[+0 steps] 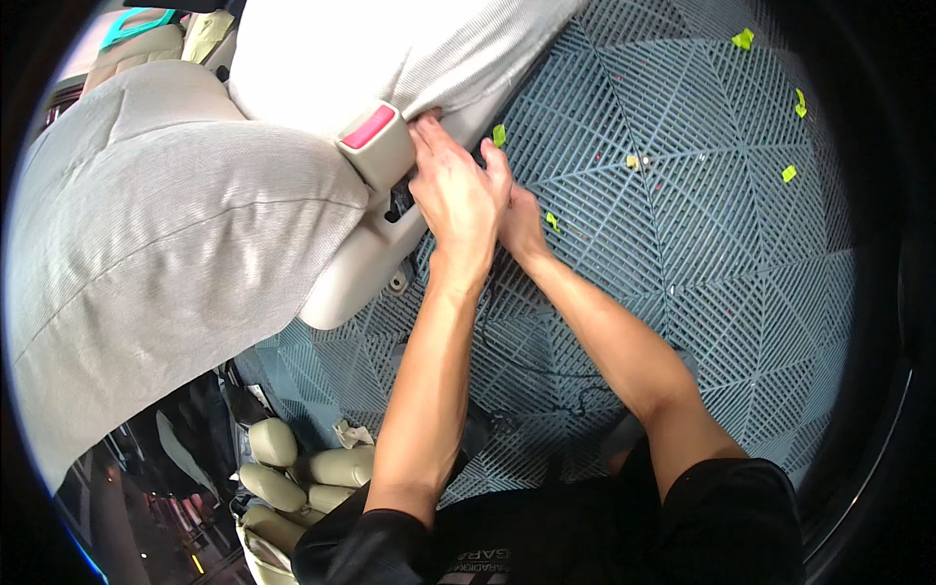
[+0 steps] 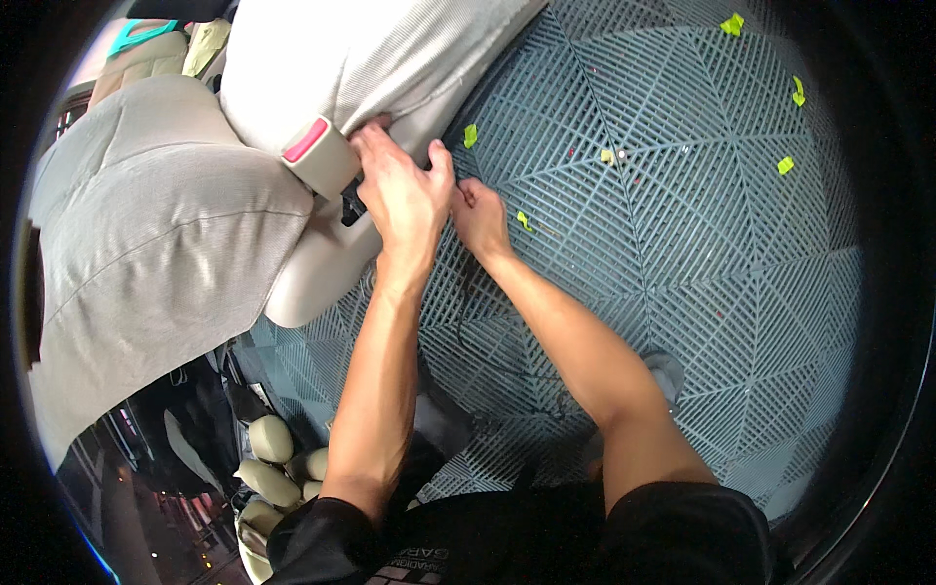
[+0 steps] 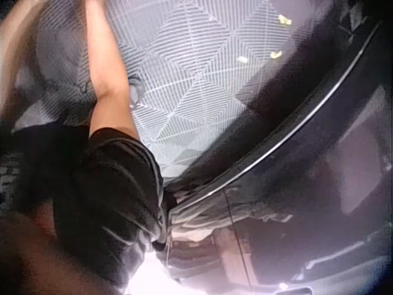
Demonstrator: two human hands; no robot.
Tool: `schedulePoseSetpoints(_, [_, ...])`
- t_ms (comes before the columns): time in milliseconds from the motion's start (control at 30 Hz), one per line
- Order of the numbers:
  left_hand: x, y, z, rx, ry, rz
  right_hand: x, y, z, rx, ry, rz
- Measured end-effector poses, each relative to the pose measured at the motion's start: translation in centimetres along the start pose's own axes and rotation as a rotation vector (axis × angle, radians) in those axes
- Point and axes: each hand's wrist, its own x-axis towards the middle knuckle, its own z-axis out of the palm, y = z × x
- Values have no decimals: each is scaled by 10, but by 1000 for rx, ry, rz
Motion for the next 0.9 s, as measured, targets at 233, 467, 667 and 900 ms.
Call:
schedulePoseSetpoints(233, [15, 9, -26, 153, -357, -128, 46, -55, -5, 203, 400, -212])
schedulePoseSetpoints(467, [18, 6, -21, 110, -301, -118, 41, -112, -5, -82, 651, -513])
schedulePoseSetpoints(667, [-46, 3, -104, -235, -571, 291, 0, -101, -5, 15, 368, -534])
schedulePoseSetpoints(900, [-68, -174, -208, 182, -1059, -223, -106, -52, 101, 806, -230, 702])
